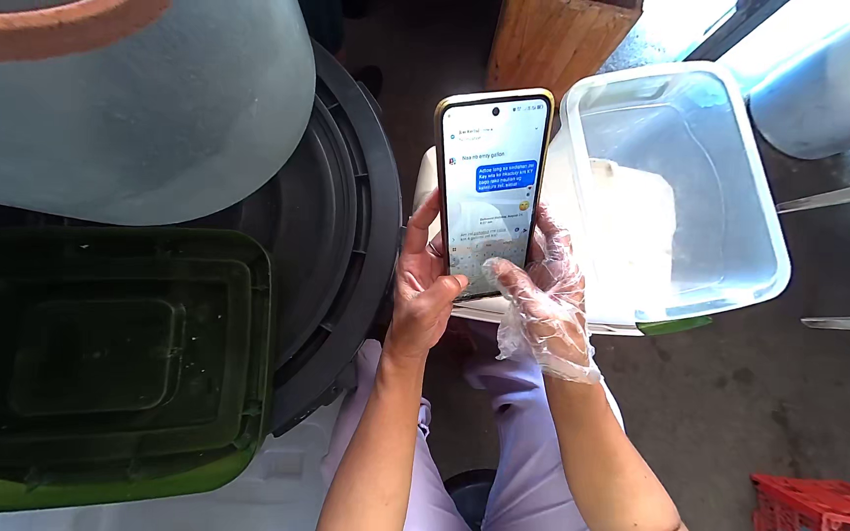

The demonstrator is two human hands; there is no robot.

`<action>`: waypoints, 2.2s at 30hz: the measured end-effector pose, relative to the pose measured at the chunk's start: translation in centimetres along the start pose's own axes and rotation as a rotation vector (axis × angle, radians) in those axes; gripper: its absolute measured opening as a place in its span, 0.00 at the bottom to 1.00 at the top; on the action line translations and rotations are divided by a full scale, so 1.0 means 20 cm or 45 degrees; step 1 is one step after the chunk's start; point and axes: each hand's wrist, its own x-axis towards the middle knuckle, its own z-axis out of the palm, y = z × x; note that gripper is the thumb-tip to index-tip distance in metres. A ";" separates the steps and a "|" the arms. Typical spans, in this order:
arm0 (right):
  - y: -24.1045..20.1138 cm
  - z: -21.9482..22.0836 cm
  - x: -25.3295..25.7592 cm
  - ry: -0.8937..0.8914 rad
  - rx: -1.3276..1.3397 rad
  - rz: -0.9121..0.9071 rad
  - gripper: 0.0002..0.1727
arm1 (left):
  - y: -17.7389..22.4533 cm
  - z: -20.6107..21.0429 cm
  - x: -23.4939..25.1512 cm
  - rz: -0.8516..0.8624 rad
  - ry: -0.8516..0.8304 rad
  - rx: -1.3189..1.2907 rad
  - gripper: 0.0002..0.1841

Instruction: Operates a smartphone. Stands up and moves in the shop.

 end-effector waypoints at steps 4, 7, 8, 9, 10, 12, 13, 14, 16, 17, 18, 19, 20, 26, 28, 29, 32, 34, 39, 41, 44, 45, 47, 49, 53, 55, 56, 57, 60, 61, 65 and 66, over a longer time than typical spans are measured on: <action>0.01 0.00 0.00 0.061 0.039 0.012 0.40 | 0.00 0.01 0.00 -0.012 0.008 -0.013 0.44; 0.01 -0.02 0.01 0.036 0.092 0.029 0.41 | -0.01 0.01 0.00 -0.017 0.004 -0.009 0.44; 0.00 -0.04 0.02 -0.016 0.154 0.072 0.41 | 0.00 0.01 0.00 -0.023 0.009 -0.009 0.44; -0.02 -0.07 0.03 -0.076 0.219 0.125 0.41 | 0.00 0.01 0.00 -0.028 0.013 -0.010 0.44; -0.02 -0.10 0.04 -0.149 0.279 0.165 0.41 | 0.00 0.01 0.00 -0.035 0.016 -0.015 0.44; -0.02 -0.14 0.06 -0.289 0.294 0.165 0.46 | 0.00 0.01 0.00 -0.044 0.015 -0.038 0.44; -0.02 -0.15 0.06 -0.333 0.266 0.143 0.49 | 0.00 0.01 0.00 -0.046 0.010 -0.046 0.45; -0.02 -0.15 0.06 -0.346 0.229 0.122 0.51 | 0.00 0.01 0.00 -0.047 0.009 -0.051 0.45; -0.02 -0.14 0.05 -0.346 0.179 0.091 0.52 | 0.00 0.00 0.00 -0.046 0.010 -0.054 0.45; -0.02 -0.13 0.05 -0.336 0.167 0.079 0.52 | 0.00 0.00 0.00 -0.047 0.017 -0.054 0.45; -0.03 -0.13 0.05 -0.326 0.153 0.069 0.51 | 0.01 0.01 0.00 -0.048 0.025 -0.051 0.45; -0.03 -0.12 0.04 -0.313 0.133 0.053 0.50 | 0.01 0.01 0.00 -0.046 0.026 -0.049 0.45; -0.03 -0.11 0.04 -0.293 0.115 0.035 0.49 | 0.01 0.01 0.00 -0.046 0.025 -0.051 0.45; -0.02 -0.10 0.03 -0.241 0.048 0.026 0.48 | 0.00 0.00 0.01 -0.039 0.015 -0.069 0.45; -0.03 -0.11 0.04 -0.303 0.082 0.040 0.53 | 0.00 0.00 0.01 -0.041 0.015 -0.072 0.45; -0.02 -0.12 0.04 -0.326 0.099 0.034 0.55 | 0.00 0.00 0.01 -0.042 0.019 -0.067 0.45; 0.00 -0.12 0.04 -0.335 0.054 -0.018 0.56 | 0.01 0.00 0.01 -0.043 0.023 -0.057 0.45; 0.00 -0.12 0.04 -0.319 0.057 -0.021 0.55 | 0.01 0.00 0.01 -0.038 0.018 -0.057 0.45; -0.03 -0.10 0.03 -0.238 0.017 0.007 0.49 | 0.00 0.00 0.01 -0.041 0.016 -0.049 0.46; -0.03 -0.09 0.03 -0.203 -0.005 0.000 0.48 | 0.00 0.00 0.01 -0.047 0.017 -0.049 0.45; -0.02 -0.08 0.03 -0.199 -0.001 -0.004 0.48 | 0.00 0.00 0.01 -0.044 0.020 -0.038 0.45; -0.02 -0.09 0.03 -0.225 0.014 0.000 0.49 | 0.01 0.01 0.01 -0.046 0.025 -0.041 0.44; -0.03 -0.10 0.03 -0.295 0.090 0.022 0.52 | 0.01 0.01 0.01 -0.044 0.030 -0.053 0.42; -0.02 -0.12 0.04 -0.363 0.097 0.011 0.56 | 0.01 0.01 0.01 -0.045 0.045 -0.059 0.41; -0.03 -0.13 0.04 -0.421 0.082 -0.015 0.58 | 0.02 0.01 0.01 -0.067 0.071 -0.039 0.40; -0.04 -0.13 0.04 -0.435 0.104 -0.007 0.58 | 0.02 0.01 0.01 -0.065 0.069 -0.034 0.40; -0.04 -0.14 0.04 -0.438 0.120 0.009 0.58 | 0.02 0.01 0.01 -0.057 0.059 -0.039 0.40; -0.04 -0.14 0.04 -0.441 0.132 0.017 0.57 | 0.01 0.00 0.01 -0.045 0.041 -0.049 0.40; -0.03 -0.15 0.04 -0.440 0.100 -0.010 0.54 | 0.01 -0.01 0.01 -0.022 -0.001 -0.071 0.42; -0.03 -0.15 0.04 -0.427 0.079 -0.020 0.53 | 0.01 -0.01 0.01 -0.026 -0.002 -0.071 0.43; -0.02 -0.14 0.04 -0.385 0.008 -0.031 0.51 | 0.01 -0.01 0.01 -0.026 0.002 -0.048 0.45; -0.02 -0.14 0.04 -0.383 0.016 -0.026 0.51 | 0.01 -0.01 0.01 -0.028 0.001 -0.045 0.45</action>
